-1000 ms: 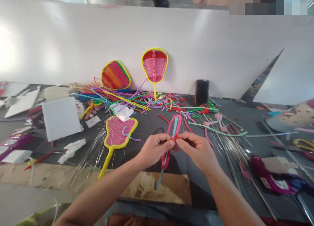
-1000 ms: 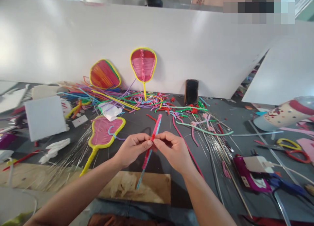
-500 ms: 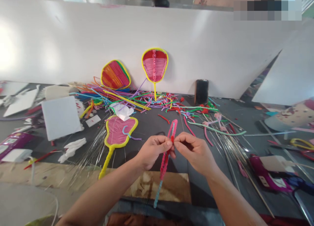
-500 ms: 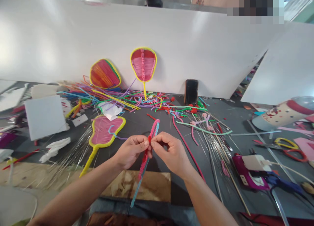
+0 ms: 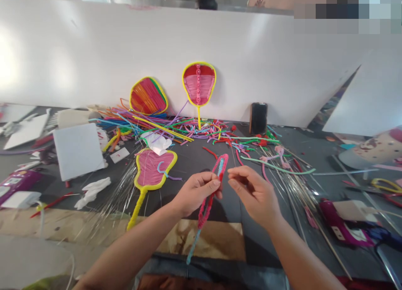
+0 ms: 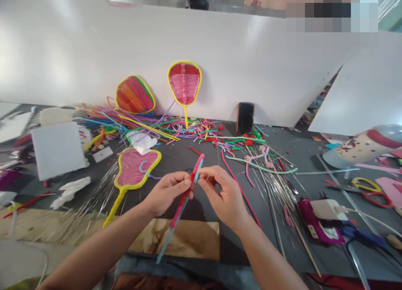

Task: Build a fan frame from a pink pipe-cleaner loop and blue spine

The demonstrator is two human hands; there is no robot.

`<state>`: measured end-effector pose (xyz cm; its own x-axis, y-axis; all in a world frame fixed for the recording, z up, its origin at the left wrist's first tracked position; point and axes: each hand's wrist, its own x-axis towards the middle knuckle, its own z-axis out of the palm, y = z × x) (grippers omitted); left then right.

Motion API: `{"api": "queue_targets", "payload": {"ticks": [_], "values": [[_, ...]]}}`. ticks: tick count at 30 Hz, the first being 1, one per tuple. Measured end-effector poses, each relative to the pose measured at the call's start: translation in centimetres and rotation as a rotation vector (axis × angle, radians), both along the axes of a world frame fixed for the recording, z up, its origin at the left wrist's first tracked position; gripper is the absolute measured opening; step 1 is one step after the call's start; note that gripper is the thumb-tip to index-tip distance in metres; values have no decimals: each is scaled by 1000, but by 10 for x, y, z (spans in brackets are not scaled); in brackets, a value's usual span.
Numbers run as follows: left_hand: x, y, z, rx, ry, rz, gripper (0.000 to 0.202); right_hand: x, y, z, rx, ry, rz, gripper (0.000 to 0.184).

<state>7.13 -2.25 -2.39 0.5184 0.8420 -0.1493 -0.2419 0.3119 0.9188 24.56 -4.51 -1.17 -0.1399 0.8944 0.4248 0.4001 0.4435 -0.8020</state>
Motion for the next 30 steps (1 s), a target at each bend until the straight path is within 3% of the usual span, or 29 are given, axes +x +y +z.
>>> {"api": "queue_targets", "payload": {"ticks": [5,9,19,26,30], "values": [[-2,-1,3,24,-9,-43,37,16,13,7,476,-390,46,31],[-1,-3,1,14,-38,-63,36,17,19,15,620,-584,77,28],[2,-6,10,160,213,-11,38,16,20,30,699,-806,171,19],[-1,-5,9,262,299,-24,31,13,24,39,756,-883,241,26],[-3,-3,13,482,511,112,14,12,27,41,727,-939,257,25]]}}
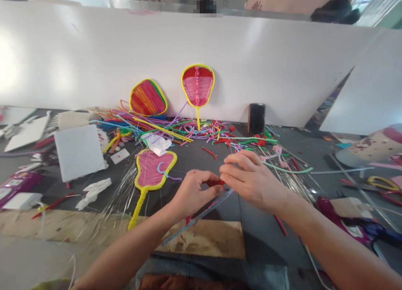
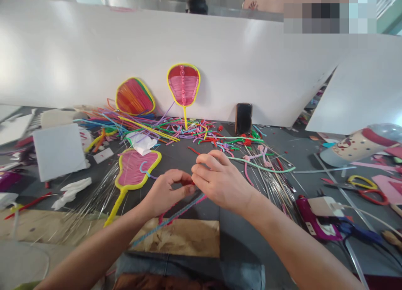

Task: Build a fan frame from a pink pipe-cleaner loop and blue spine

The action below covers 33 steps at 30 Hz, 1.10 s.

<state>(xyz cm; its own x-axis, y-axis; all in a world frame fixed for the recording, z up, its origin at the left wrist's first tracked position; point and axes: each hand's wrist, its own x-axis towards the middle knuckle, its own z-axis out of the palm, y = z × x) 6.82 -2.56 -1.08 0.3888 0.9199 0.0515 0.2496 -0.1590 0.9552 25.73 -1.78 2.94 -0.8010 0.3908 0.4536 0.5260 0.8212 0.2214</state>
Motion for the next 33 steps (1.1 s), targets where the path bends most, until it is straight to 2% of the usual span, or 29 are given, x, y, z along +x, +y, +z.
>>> {"api": "queue_targets", "payload": {"ticks": [2,5,10,22,29,33], "values": [[-1,1,3,147,82,66,7,-1,2,0,-13,-19,2,23],[-1,2,7,251,155,62,12,-2,6,-1,-50,-34,13,18],[-1,2,12,252,299,29,11,-4,9,-1,-77,-45,14,17],[1,3,9,319,319,30,15,-7,10,2,-91,-86,21,21],[-8,7,6,113,249,-26,7,-7,13,3,-40,-78,6,20],[-9,10,-1,-39,70,81,8,-2,14,10,-52,31,-12,22]]}}
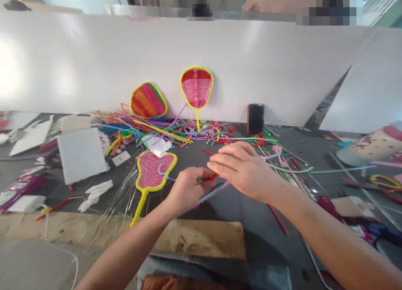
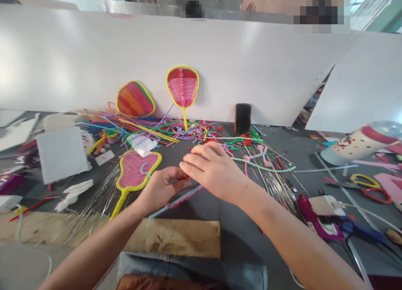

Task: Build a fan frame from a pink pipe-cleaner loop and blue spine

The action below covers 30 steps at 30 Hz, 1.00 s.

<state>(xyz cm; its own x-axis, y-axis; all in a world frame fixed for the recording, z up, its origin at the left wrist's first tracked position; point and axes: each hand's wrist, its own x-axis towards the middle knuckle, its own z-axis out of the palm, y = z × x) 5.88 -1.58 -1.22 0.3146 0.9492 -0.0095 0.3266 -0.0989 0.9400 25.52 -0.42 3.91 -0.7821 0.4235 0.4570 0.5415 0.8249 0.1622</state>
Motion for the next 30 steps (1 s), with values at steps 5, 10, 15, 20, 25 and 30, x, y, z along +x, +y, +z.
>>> {"api": "queue_targets", "payload": {"ticks": [5,10,15,20,25,30], "values": [[-4,12,-11,-337,-597,151,21,27,3,-15,-72,503,-259,41],[-6,22,-23,-499,-936,205,16,42,6,-71,-637,1175,-476,47],[-3,27,-28,-526,-1083,258,9,20,2,-108,-1262,1582,-481,54],[-3,29,-21,-554,-1145,252,10,-6,-7,-112,-1673,1652,-370,47],[1,28,-24,-514,-1071,218,20,-11,-14,-110,-1738,1579,-213,33],[15,14,-42,-666,-923,87,55,0,-13,-116,-1558,1602,-249,24]]}}
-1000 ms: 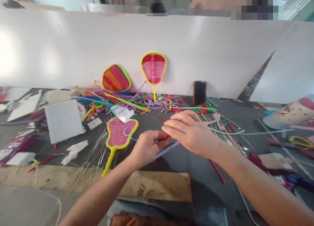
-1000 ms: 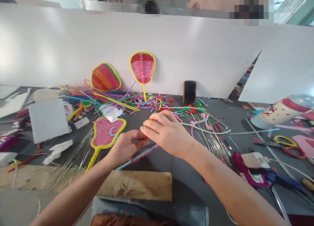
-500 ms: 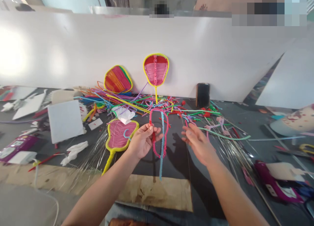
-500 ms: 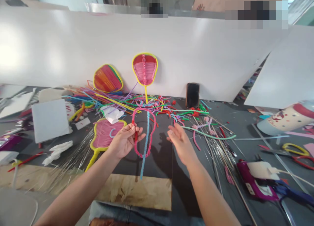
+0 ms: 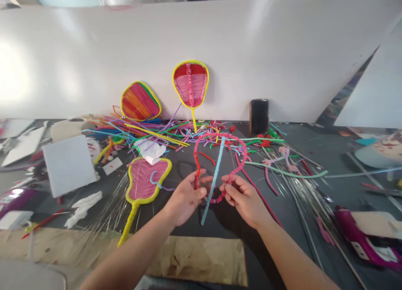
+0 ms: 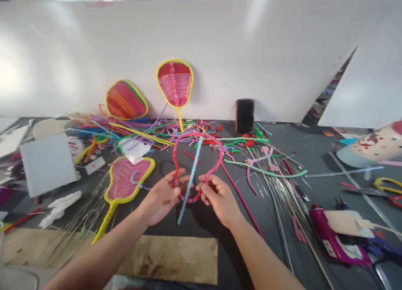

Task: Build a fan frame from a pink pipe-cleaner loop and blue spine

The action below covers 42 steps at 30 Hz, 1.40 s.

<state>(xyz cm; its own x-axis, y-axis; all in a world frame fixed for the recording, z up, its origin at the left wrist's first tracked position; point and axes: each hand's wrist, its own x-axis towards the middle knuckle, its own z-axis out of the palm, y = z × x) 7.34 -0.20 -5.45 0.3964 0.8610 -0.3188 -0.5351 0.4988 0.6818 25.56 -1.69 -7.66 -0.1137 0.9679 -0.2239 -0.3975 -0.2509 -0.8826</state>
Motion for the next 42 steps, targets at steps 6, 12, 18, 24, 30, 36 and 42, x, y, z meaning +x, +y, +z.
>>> {"api": "queue_targets", "payload": {"ticks": [6,12,18,24,30,36,42], "values": [[11,-15,-15,-143,101,-178,33,8,4,1,18,-23,-24,25],[10,-15,-11,-207,142,-207,30,12,8,8,-53,114,-81,31],[11,-18,-13,-272,112,-268,25,15,12,3,-63,160,-154,25],[13,-19,-13,-270,79,-299,23,11,13,5,-36,142,-268,23],[12,-17,-11,-263,118,-255,28,16,16,4,-92,193,-248,28],[14,-19,-11,-252,148,-250,30,21,17,5,-57,221,-254,21],[16,-19,-12,-199,247,-230,37,23,19,-1,4,72,-375,32]]}}
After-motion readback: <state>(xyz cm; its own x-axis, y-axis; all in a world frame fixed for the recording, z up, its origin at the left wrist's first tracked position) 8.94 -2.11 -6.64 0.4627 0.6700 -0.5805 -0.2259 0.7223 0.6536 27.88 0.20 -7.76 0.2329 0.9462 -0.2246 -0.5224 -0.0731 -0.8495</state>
